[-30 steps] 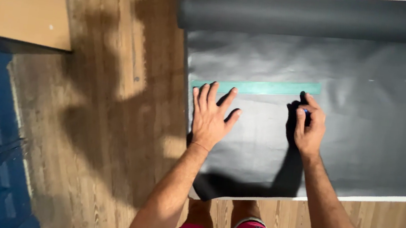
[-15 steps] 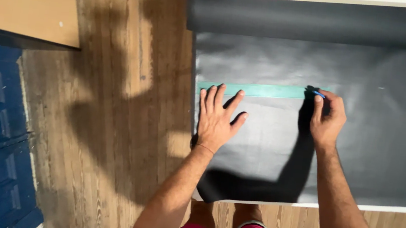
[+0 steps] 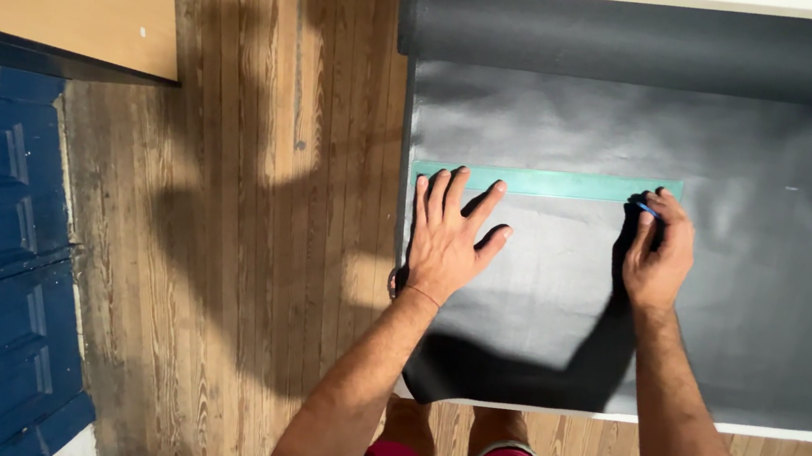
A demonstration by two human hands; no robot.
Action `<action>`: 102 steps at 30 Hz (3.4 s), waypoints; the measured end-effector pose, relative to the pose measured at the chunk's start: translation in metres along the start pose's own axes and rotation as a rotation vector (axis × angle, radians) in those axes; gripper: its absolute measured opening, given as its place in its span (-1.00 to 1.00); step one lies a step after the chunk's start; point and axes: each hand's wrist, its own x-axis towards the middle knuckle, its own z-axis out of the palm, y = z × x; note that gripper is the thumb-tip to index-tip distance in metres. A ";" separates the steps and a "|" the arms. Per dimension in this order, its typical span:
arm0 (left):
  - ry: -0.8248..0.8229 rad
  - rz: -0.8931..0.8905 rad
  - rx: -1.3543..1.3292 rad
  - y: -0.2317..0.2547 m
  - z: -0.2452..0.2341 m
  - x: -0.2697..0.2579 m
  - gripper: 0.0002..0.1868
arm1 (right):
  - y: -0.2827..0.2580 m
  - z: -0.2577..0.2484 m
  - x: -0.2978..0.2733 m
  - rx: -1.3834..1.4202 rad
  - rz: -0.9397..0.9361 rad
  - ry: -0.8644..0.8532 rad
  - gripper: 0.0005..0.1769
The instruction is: Marking a large piece of black leather with a ruler and chalk for cutting
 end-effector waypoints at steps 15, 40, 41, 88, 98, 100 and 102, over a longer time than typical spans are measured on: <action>-0.020 0.004 -0.010 -0.001 -0.004 0.003 -0.39 | -0.002 0.003 0.000 -0.003 0.011 0.028 -0.91; -0.009 0.006 0.006 -0.001 -0.002 0.001 -0.39 | 0.017 0.002 0.046 -0.034 0.048 -0.154 -0.85; -0.004 0.007 0.008 -0.001 -0.002 0.002 -0.39 | 0.015 0.006 0.051 -0.023 0.035 -0.194 -0.88; 0.018 -0.011 0.038 -0.005 0.013 -0.004 -0.40 | -0.105 0.170 0.095 0.283 -0.346 -0.608 -0.81; -0.019 0.017 0.072 -0.002 -0.001 0.007 -0.34 | -0.008 0.052 0.092 0.050 -0.404 -0.503 -0.80; -0.030 0.020 0.085 -0.001 -0.002 0.003 -0.34 | 0.024 0.024 0.082 0.024 -0.407 -0.484 -0.77; -0.040 0.021 0.092 0.000 -0.002 0.004 -0.34 | 0.056 -0.002 0.079 -0.082 -0.434 -0.446 -0.73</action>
